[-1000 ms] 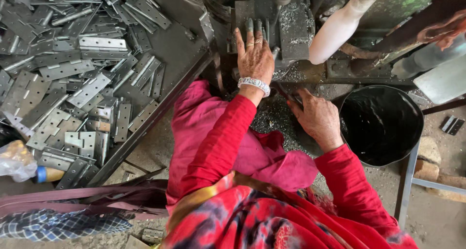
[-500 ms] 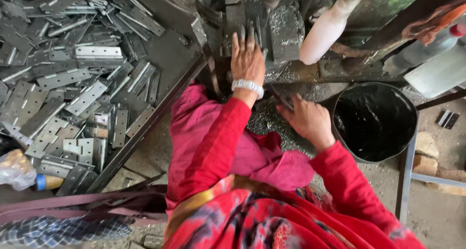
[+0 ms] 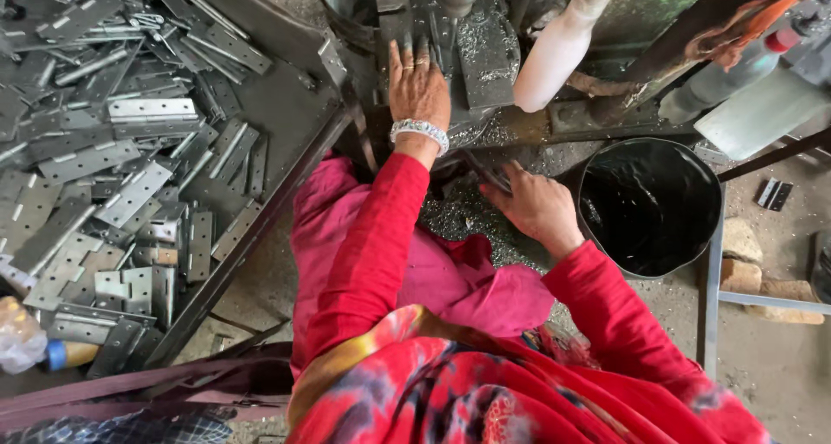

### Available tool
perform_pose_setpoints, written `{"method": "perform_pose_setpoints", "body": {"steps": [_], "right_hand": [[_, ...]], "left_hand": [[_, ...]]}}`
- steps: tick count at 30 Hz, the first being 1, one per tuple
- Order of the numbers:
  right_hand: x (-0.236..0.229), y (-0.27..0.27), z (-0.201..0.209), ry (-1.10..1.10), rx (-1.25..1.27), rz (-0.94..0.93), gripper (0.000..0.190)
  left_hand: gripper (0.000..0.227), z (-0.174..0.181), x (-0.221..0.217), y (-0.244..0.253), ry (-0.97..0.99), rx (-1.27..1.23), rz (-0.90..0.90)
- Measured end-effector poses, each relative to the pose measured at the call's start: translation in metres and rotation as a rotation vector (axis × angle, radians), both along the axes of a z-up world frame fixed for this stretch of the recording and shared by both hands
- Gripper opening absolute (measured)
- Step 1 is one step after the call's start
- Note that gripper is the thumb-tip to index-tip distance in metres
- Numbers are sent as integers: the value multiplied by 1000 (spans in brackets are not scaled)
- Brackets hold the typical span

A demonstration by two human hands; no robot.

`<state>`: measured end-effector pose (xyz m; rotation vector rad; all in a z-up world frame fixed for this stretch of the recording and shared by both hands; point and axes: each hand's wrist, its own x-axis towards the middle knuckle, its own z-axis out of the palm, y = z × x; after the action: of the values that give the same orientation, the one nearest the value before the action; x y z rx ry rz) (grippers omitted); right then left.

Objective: The person operates a drill press to process small metal hinge components. They repeatedly pick up a hinge from a bin, place it under the drill, activate the press, and then remove the processed piece. The person uses a small metal tool to assist in handling the components.

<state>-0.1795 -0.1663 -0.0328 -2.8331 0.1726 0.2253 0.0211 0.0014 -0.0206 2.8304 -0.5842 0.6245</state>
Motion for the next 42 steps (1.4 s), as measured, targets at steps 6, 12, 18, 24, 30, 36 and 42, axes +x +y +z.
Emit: {"method": "perform_pose_setpoints", "body": {"steps": [6,12,18,24,30,36,42], "right_hand": [[-22,13,-13,19,16,-72,48],[-1,0,-5,-57,25,2,51],[-26,7,-21,28,117,-84,44],[-14,17,-10,0,156,-87,57],[-7,12,9,-71,104,-8,46],[-29,19,-6,-24,50,-94,40],[-6,20,17,-142,-96,50,51]], "left_hand": [[41,-4,-10,-2,-29,-16,27],[42,15,-32,1,-116,78,58],[33,30,-37,7,304,22,56],[44,5,-10,16,-117,2,-79],[46,-11,13,3,-30,57,-10],[46,-22,3,9,-71,47,-10],[43,-3,5,10,22,24,3]]}}
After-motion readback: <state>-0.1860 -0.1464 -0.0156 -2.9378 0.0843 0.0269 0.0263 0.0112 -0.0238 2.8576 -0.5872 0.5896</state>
